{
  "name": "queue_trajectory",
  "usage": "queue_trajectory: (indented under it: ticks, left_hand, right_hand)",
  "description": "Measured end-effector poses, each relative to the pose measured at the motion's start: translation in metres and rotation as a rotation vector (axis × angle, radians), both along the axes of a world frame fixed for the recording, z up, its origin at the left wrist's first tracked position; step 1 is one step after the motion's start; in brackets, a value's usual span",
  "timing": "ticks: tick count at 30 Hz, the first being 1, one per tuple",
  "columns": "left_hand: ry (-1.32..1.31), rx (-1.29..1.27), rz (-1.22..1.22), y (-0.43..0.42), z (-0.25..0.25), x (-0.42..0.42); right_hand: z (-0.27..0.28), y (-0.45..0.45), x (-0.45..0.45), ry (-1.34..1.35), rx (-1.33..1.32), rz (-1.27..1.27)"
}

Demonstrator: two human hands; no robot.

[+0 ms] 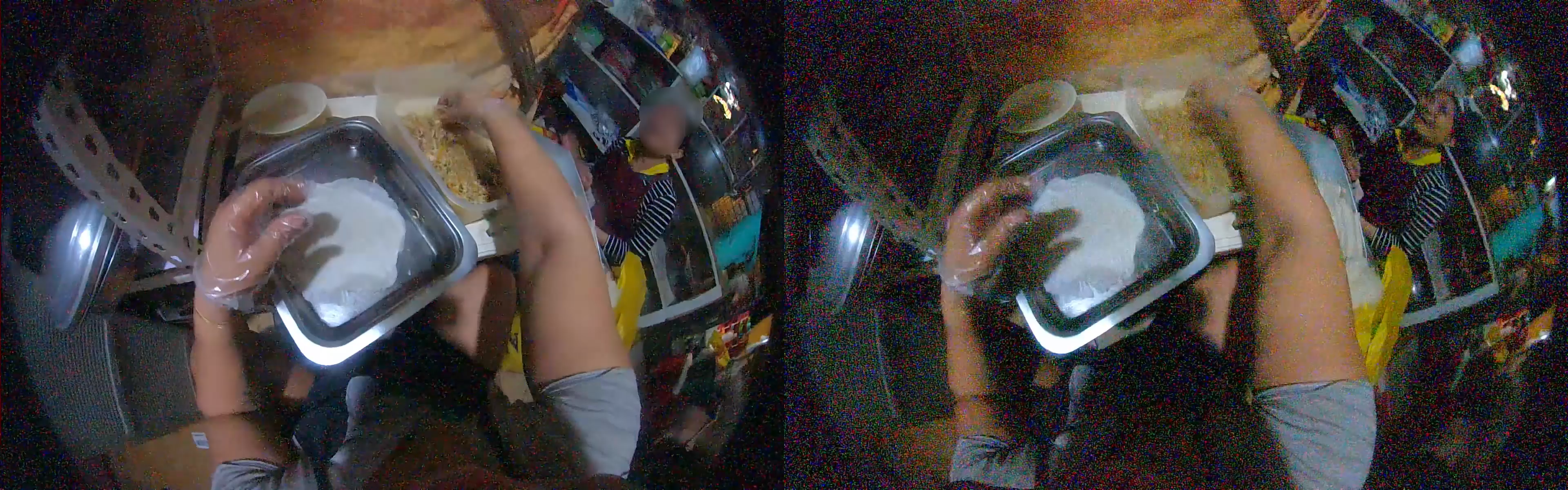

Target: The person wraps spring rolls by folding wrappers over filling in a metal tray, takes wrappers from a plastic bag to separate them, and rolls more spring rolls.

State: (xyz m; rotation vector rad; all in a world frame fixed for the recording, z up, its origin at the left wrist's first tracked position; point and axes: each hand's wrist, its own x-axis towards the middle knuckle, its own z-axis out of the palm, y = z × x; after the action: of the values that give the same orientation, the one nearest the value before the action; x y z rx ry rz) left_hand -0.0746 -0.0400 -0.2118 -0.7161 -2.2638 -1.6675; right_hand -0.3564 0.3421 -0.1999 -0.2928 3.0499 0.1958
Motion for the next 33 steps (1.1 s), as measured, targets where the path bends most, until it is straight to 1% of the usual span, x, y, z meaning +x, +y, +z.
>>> queue_trajectory:
  ticks: [2, 5, 7, 9, 11, 14, 16, 17, 18, 19, 21, 23, 24, 26, 28, 29, 31, 32, 33]
  left_hand:
    - [0.033, -0.122, 0.044, -0.001, 0.001, 0.006]
    - [0.065, -0.055, 0.025, -0.004, -0.01, 0.004]
    - [-0.029, -0.022, 0.006, -0.008, -0.008, -0.001]
    - [-0.027, -0.058, -0.006, -0.013, -0.003, -0.011]
    - [0.086, -0.156, 0.015, -0.018, 0.005, -0.011]
    - [0.006, -0.095, 0.025, -0.024, 0.013, -0.007]
    - [-0.141, 0.13, -0.017, -0.023, 0.007, -0.008]
    - [-0.175, 0.186, -0.03, -0.022, 0.004, -0.007]
    - [-0.207, 0.242, -0.042, -0.021, 0.002, -0.007]
    - [-0.2, 0.245, -0.036, -0.02, 0.001, -0.007]
    - [-0.093, 0.141, -0.003, -0.019, 0.004, -0.007]
    - [0.096, -0.077, 0.043, -0.017, 0.012, -0.009]
    - [0.139, -0.112, 0.035, -0.018, 0.01, -0.012]
    - [0.234, -0.179, 0.023, -0.022, 0.005, -0.018]
    - [0.276, -0.2, 0.032, -0.026, 0.006, -0.019]
    - [0.295, -0.209, 0.038, -0.027, 0.005, -0.017]
    - [0.202, -0.12, 0.05, -0.025, 0.0, -0.016]
    - [0.169, -0.076, 0.06, -0.023, -0.002, -0.008]
    - [0.18, -0.087, 0.053, -0.021, -0.001, -0.005]
  right_hand:
    - [-0.002, -0.008, -0.005, 0.02, 0.015, -0.001]
    - [-0.012, -0.017, -0.007, -0.01, 0.07, -0.011]
    - [-0.018, -0.019, -0.006, -0.034, 0.089, -0.015]
    - [-0.016, -0.017, -0.005, -0.036, 0.071, -0.004]
    - [-0.01, -0.012, 0.003, -0.002, 0.015, 0.031]
    - [0.003, -0.002, 0.017, 0.097, -0.1, 0.116]
    - [0.003, 0.003, 0.026, 0.164, -0.121, 0.138]
    - [0.002, 0.004, 0.031, 0.215, -0.114, 0.139]
    - [0.004, 0.004, 0.032, 0.205, -0.111, 0.137]
    - [0.005, 0.003, 0.032, 0.179, -0.115, 0.121]
    - [0.006, -0.007, 0.034, 0.07, -0.106, 0.064]
    - [0.007, -0.015, 0.037, -0.053, -0.117, -0.006]
    - [0.009, -0.018, 0.039, -0.108, -0.135, -0.041]
    - [0.017, -0.02, 0.045, -0.223, -0.24, -0.119]
    - [0.025, -0.016, 0.049, -0.27, -0.372, -0.168]
    - [0.023, -0.007, 0.048, -0.153, -0.393, -0.092]
    - [0.021, 0.01, 0.046, 0.091, -0.416, 0.055]
    - [0.03, 0.003, 0.065, 0.062, -0.429, -0.029]
    - [0.044, -0.016, 0.091, 0.027, -0.44, -0.117]
